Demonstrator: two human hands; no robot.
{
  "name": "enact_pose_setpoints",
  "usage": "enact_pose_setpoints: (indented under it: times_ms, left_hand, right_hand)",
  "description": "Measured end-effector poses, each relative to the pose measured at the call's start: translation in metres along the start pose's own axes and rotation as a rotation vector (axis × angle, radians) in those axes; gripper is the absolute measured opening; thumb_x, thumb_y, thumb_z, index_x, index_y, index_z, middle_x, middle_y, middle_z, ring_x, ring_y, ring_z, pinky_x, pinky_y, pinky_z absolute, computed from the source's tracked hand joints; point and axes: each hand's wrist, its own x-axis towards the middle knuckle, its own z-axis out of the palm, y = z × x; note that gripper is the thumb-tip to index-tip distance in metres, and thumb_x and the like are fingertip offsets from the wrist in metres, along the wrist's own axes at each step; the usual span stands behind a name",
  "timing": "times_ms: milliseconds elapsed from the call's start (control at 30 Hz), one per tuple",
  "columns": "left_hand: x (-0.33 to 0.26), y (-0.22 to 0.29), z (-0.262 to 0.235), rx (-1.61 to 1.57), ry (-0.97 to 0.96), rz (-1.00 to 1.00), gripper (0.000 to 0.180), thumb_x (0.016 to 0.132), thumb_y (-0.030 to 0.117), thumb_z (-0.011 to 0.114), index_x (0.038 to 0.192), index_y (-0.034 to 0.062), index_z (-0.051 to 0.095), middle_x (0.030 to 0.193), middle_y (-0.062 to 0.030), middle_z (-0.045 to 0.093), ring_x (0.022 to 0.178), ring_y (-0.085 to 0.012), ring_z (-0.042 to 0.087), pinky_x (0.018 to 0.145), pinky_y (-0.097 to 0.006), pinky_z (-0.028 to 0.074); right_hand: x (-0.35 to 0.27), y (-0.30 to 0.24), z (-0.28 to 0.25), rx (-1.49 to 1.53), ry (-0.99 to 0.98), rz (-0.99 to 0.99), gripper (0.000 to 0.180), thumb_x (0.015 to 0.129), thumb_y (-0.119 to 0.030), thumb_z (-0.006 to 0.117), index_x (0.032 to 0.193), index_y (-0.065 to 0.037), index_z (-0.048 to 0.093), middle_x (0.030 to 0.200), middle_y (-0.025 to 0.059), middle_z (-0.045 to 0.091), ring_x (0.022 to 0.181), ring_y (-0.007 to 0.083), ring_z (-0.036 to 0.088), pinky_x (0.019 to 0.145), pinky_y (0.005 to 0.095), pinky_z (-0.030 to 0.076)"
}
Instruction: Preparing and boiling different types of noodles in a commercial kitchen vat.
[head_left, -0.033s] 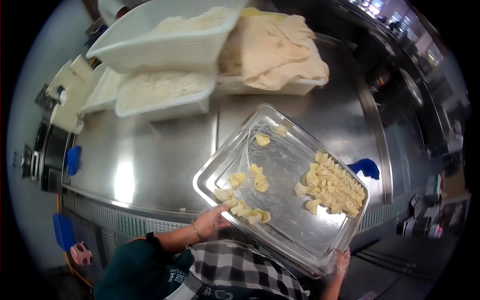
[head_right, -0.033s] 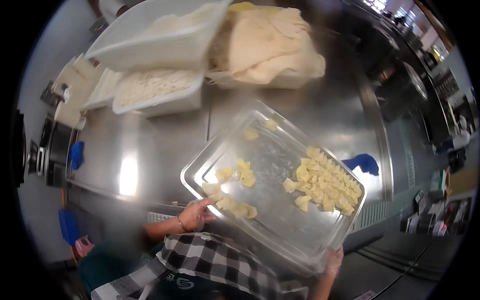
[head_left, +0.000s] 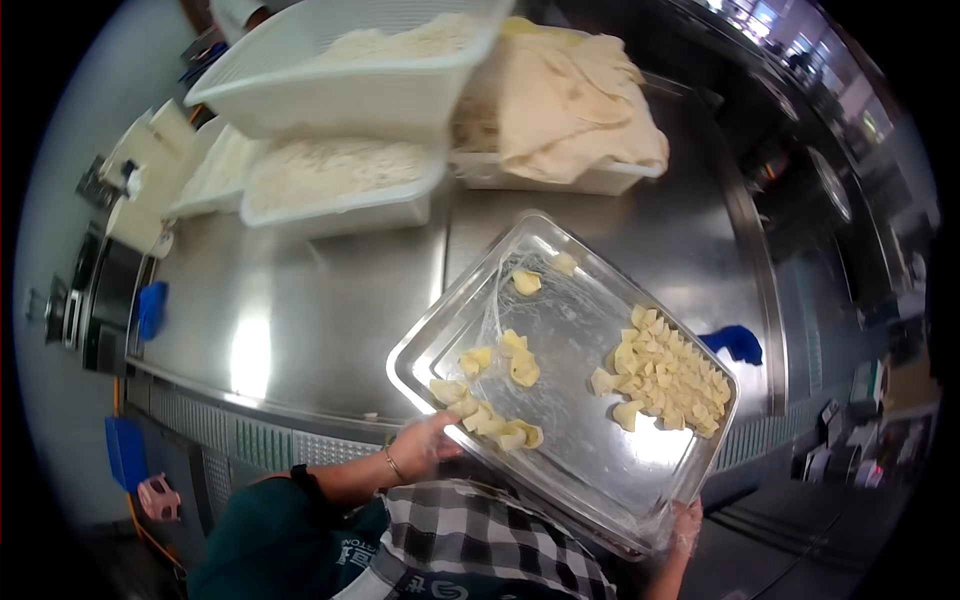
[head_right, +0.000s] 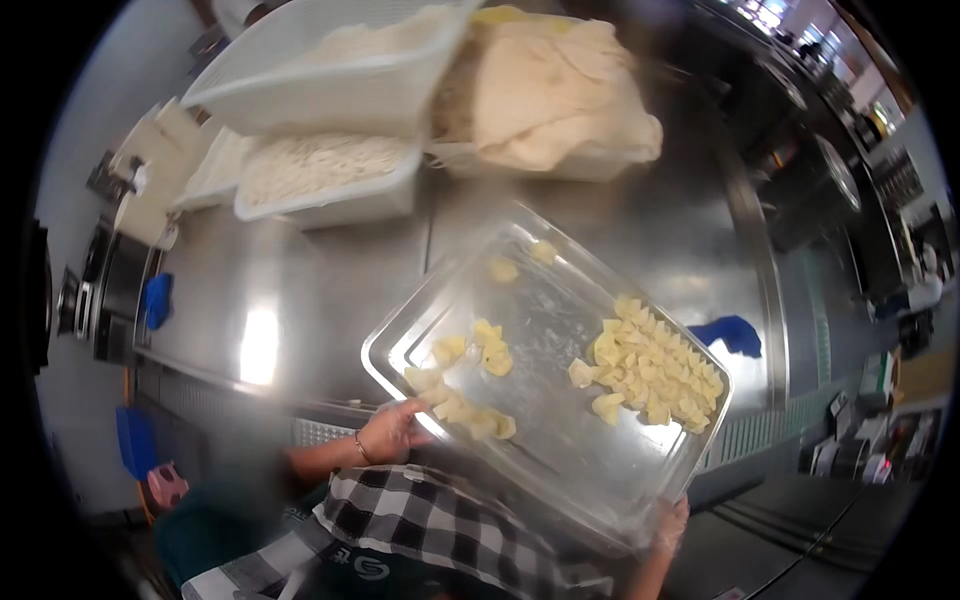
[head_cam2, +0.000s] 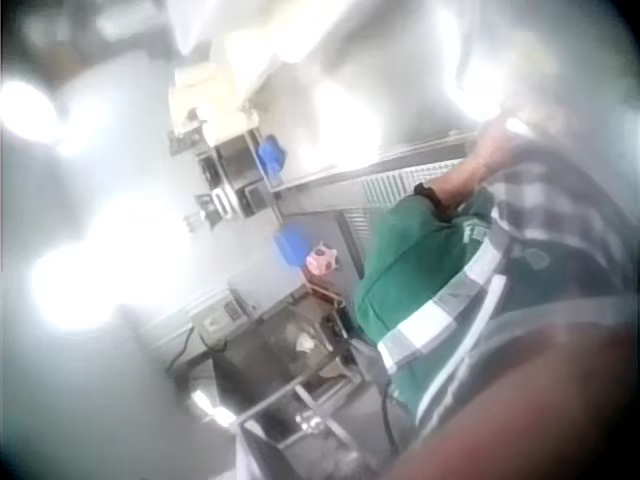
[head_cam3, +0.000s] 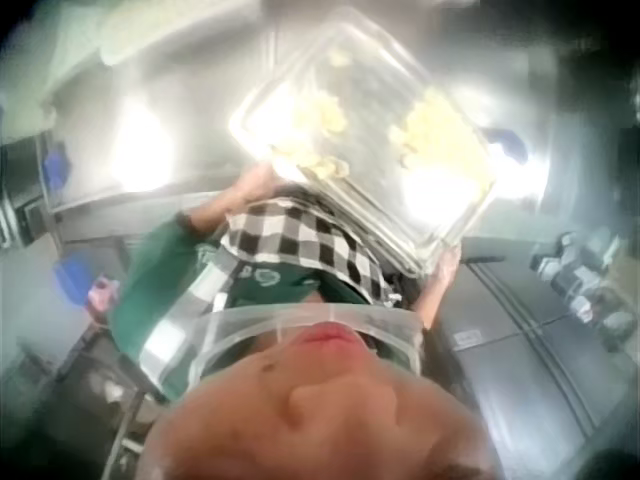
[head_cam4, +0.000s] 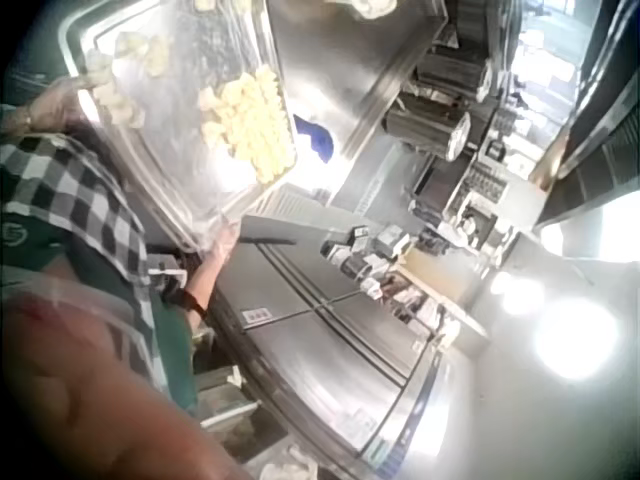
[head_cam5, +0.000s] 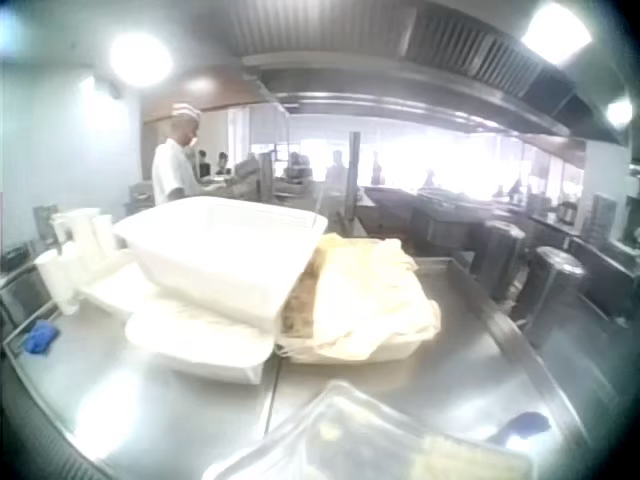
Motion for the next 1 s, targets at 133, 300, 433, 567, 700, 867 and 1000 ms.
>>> enact_pose_setpoints:
  times_ms: [133, 300, 433, 567, 700, 867, 1000]
  left_hand:
    - [-0.047, -0.024, 0.046, -0.132, -0.069, 0.017, 0.034, 0.084, 0.021, 0.046, 0.116, 0.0097, 0.045, 0.106, -0.0018, 0.052, 0.089, -0.0129, 0.053, 0.077, -0.027, 0.044]
    - [-0.101, -0.072, 0.089, -0.324, 0.104, 0.119, 0.033, 0.08, 0.019, 0.05, 0.109, 0.0038, 0.047, 0.102, -0.0091, 0.054, 0.081, -0.02, 0.057, 0.074, -0.03, 0.046]
    - [-0.115, -0.116, 0.138, -0.4, 0.354, 0.286, 0.032, 0.075, 0.022, 0.055, 0.1, 0.003, 0.05, 0.091, -0.0109, 0.057, 0.076, -0.0226, 0.058, 0.069, -0.033, 0.048]
    - [-0.131, -0.157, 0.185, -0.505, 0.441, 0.427, 0.034, 0.071, 0.026, 0.056, 0.095, 0.0022, 0.051, 0.082, -0.0096, 0.056, 0.066, -0.0203, 0.056, 0.061, -0.031, 0.047]
    - [-0.104, -0.19, 0.227, -0.508, 0.626, 0.533, 0.033, 0.07, 0.028, 0.055, 0.09, 0.0018, 0.052, 0.072, -0.0093, 0.054, 0.056, -0.0193, 0.052, 0.049, -0.03, 0.042]
    - [-0.013, -0.237, 0.227, -0.605, 0.776, 0.617, 0.019, 0.069, 0.024, 0.052, 0.077, 0.0063, 0.051, 0.06, -0.0049, 0.049, 0.044, -0.0147, 0.044, 0.04, -0.027, 0.035]
    - [0.021, -0.245, 0.25, -0.643, 0.876, 0.658, 0.012, 0.067, 0.021, 0.05, 0.072, 0.0099, 0.049, 0.055, -0.0017, 0.045, 0.039, -0.0135, 0.035, 0.038, -0.026, 0.029]
  right_hand:
    - [0.044, 0.002, -0.05, -0.296, 0.014, -0.048, 0.033, 0.065, -0.003, 0.052, 0.099, 0.0, 0.052, 0.078, 0.0036, 0.057, 0.067, 0.0126, 0.051, 0.059, 0.0263, 0.041]
    - [0.067, -0.055, -0.071, -0.235, -0.188, 0.004, 0.036, 0.062, -0.005, 0.052, 0.098, 0.0, 0.053, 0.073, 0.0033, 0.056, 0.064, 0.0132, 0.05, 0.057, 0.026, 0.04]
    - [0.126, -0.061, -0.098, -0.168, -0.363, -0.145, 0.041, 0.06, -0.004, 0.05, 0.101, 0.0, 0.052, 0.075, 0.0034, 0.055, 0.067, 0.0149, 0.05, 0.06, 0.0242, 0.04]
    - [0.14, -0.112, -0.101, -0.103, -0.532, -0.077, 0.047, 0.055, -0.002, 0.05, 0.102, 0.0, 0.052, 0.079, 0.0035, 0.056, 0.069, 0.0136, 0.05, 0.063, 0.0235, 0.041]
    - [0.214, -0.072, -0.101, -0.114, -0.636, -0.096, 0.047, 0.055, -0.002, 0.051, 0.102, 0.0, 0.052, 0.08, 0.0043, 0.056, 0.069, 0.0146, 0.051, 0.064, 0.023, 0.041]
    - [0.317, 0.001, -0.054, -0.092, -0.677, -0.302, 0.044, 0.06, -0.003, 0.055, 0.103, 0.001, 0.05, 0.083, 0.0052, 0.057, 0.073, 0.0163, 0.053, 0.066, 0.0248, 0.042]
    - [0.354, 0.022, -0.036, -0.251, -0.739, -0.449, 0.046, 0.062, -0.004, 0.057, 0.106, 0.003, 0.048, 0.086, 0.009, 0.057, 0.07, 0.0187, 0.054, 0.061, 0.026, 0.044]
